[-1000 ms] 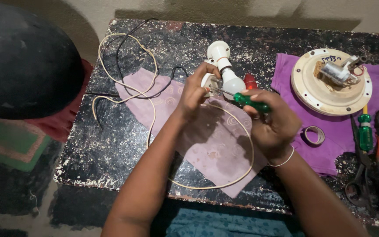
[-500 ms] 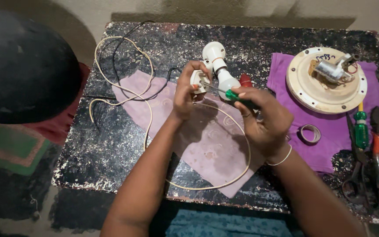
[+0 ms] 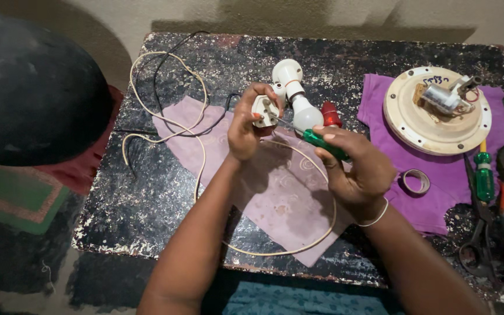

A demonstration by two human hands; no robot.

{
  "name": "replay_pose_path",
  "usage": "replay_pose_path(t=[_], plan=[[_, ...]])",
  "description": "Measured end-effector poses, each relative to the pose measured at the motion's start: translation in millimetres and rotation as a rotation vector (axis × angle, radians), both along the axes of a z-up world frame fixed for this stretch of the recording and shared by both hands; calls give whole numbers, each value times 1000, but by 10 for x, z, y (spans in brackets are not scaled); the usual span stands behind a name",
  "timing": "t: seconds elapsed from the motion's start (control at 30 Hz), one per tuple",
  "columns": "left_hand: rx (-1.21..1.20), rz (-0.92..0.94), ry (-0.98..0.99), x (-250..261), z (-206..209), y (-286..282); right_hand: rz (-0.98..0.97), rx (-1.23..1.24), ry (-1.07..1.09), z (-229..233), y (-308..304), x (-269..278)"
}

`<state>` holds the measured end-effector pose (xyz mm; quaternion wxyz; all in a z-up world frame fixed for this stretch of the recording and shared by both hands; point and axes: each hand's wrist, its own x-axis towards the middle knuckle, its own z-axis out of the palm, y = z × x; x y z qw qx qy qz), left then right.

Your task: The person uses pliers to strip a wire and then uses a screwdriver to connect the wire to a light socket. They tighten the screw terminals to secure the connection.

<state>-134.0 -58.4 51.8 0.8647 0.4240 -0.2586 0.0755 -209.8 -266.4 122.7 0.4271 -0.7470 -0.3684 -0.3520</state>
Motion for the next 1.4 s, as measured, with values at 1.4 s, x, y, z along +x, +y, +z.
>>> replay_pose_path(t=[1.4], plan=[[251,102,7,-114,109,-45,-102,92,25,-41,-56,-15]])
